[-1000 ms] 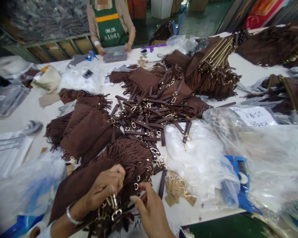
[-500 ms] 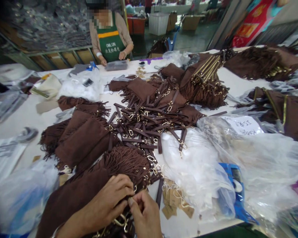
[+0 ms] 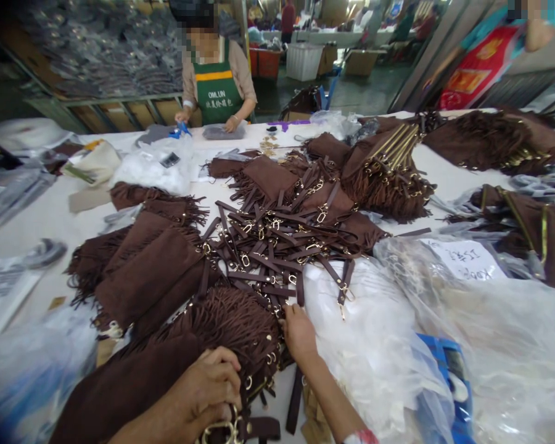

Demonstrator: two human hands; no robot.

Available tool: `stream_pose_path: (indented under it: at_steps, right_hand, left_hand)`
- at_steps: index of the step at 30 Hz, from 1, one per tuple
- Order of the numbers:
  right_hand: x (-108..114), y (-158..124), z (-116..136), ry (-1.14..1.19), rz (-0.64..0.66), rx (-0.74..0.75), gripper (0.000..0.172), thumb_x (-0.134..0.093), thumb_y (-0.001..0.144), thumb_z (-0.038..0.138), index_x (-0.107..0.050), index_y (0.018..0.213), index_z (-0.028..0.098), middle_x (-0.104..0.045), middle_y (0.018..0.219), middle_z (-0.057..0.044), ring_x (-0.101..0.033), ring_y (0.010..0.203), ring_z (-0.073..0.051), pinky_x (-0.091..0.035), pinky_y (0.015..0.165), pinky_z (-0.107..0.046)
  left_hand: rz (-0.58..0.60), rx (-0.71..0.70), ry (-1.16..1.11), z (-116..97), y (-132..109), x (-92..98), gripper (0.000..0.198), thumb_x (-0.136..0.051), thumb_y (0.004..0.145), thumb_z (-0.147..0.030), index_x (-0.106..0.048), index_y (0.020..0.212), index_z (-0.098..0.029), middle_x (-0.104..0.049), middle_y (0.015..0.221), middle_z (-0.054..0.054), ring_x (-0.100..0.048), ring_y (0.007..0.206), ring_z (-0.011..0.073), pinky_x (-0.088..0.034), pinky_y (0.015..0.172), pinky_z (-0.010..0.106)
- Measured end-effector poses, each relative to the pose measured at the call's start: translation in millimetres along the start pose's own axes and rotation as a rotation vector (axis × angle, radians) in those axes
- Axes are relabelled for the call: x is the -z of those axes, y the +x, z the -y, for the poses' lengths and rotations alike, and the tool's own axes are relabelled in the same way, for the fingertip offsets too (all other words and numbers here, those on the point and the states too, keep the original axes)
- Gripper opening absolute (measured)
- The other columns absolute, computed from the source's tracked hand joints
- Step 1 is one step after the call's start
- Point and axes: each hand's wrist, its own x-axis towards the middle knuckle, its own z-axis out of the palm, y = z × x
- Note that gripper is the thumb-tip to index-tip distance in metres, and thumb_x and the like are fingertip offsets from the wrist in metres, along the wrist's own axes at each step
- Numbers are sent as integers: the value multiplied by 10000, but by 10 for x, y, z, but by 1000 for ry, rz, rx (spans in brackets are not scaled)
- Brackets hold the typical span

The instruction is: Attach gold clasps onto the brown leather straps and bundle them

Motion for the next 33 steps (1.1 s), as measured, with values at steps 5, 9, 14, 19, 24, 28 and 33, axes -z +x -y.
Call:
stream_pose_path:
  at_steps: [5, 9, 14, 19, 24, 28, 33]
  right_hand:
    - [-151, -11, -76, -71, 9, -37, 73, -496, 878, 190, -560, 844, 201, -619, 891, -72, -592, 814, -209, -416, 732, -295]
    - [73, -111, -129, -63, 30, -60, 123, -476, 907, 290, -521, 813, 224, -618, 730, -3, -598, 661, -178, -399, 629, -269]
    - [892, -318, 14, -21, -139, -190, 292, -427, 943, 516, -546, 955, 250, -684, 746, 9, -642, 630, -178, -423, 587, -262]
    - [1161, -312, 544, -19, -279, -198, 374, -505, 885, 607, -645, 926, 263, -675, 683, 16, -609, 561, -168, -412, 529, -260]
    - [348, 59, 664, 191, -22, 100, 272, -492, 948, 410, -653, 1011, 200, -732, 928, -50, -685, 824, -199, -528, 742, -301]
    - [-19, 301, 414, 183, 45, 167, 353, -365, 964, 213, -572, 1248, 175, -714, 1097, -80, -688, 952, -192, -554, 825, -332]
    - [-156, 602, 394, 41, 98, 224, 355, -480, 891, 114, -607, 1209, 205, -662, 1191, -100, -593, 1148, -232, -458, 984, -355]
  left_hand:
    - [-13, 4, -11, -54, 31, 27, 121, -631, 869, -221, -691, 954, -280, -675, 957, -3, -494, 1037, 215, -320, 868, 349]
    - [18, 25, -5, -131, 51, 94, 122, -646, 863, -167, -679, 939, -256, -664, 951, -8, -497, 1037, 203, -323, 880, 338]
    - [44, 36, 50, -187, 35, 155, 72, -681, 875, -183, -641, 906, -233, -653, 956, -20, -491, 1047, 191, -323, 931, 326]
    - [61, 73, 101, -320, 48, 236, 165, -754, 817, -183, -608, 883, -222, -649, 980, -18, -485, 1083, 203, -345, 949, 313]
    - [60, 99, 135, -273, 42, 165, 162, -762, 812, -198, -617, 881, -226, -646, 971, -25, -483, 1067, 197, -336, 942, 307]
    - [-9, 0, 159, 14, 36, -71, 126, -765, 817, -272, -649, 857, -243, -653, 915, -23, -481, 1043, 211, -326, 857, 306]
    - [-56, -102, 158, 377, 54, -349, 128, -774, 815, -343, -669, 821, -271, -653, 826, -47, -505, 966, 188, -292, 771, 313]
